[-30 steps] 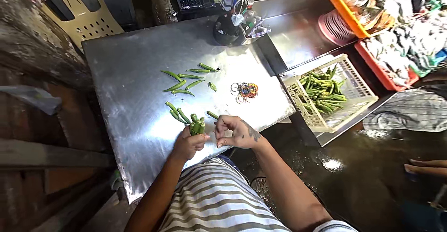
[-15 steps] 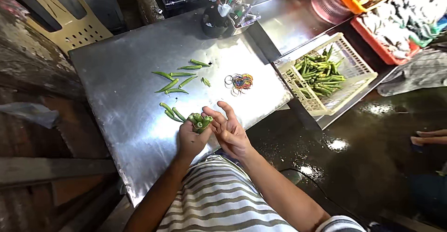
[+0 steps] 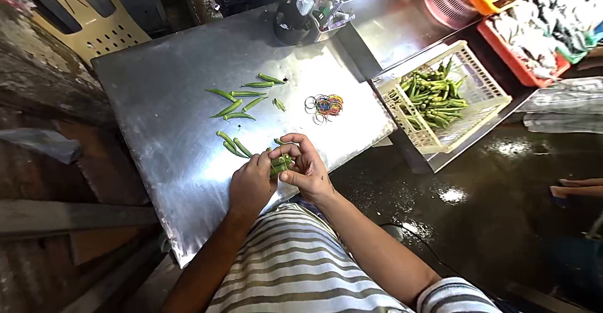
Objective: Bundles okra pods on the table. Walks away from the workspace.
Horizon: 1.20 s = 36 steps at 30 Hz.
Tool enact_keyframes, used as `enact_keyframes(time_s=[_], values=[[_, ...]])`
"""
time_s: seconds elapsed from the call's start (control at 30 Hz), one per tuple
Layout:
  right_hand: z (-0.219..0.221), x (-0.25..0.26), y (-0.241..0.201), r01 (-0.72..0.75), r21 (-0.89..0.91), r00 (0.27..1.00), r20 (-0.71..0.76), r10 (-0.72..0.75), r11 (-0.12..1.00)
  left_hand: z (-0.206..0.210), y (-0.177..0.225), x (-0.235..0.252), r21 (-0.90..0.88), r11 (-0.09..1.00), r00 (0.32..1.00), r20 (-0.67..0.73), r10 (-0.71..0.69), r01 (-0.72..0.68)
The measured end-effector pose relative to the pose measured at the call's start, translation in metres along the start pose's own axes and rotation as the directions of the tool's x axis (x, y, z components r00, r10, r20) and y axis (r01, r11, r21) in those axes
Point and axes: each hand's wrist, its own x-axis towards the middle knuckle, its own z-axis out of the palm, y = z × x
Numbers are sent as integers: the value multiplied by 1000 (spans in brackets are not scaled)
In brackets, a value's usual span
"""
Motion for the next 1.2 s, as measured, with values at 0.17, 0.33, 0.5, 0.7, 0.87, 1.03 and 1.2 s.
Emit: enact_keyframes(time_s=[0.17,0.33,0.5,0.7,0.87,1.03,1.2], values=[[-5,3,2,-62,-320,998,-30,56,945,2,0,-4,56,998,993,121,5,-12],[-16,3,2,-101,-500,990,38,138,860,-6,7,5,-32,991,903,415,-109,134],[-37,1,-15,-79,-347,997,-8,81,935,-3,-5,8,-406,844,863,490,-122,350],[-38,10,-48,199,-650,952,305,12,733,-2,-3,10,-626,752,837,511,196,206],[-25,13,-36,210,-649,858,481,181,731,-5,4,19,-753,598,837,493,235,275],[-49,12,-47,213,-421,940,333,-68,882,-10,10,25,-725,579,852,514,94,373],[-45,7,-18,350,-583,925,340,-172,733,-2,24,31,-703,602,868,496,35,378]])
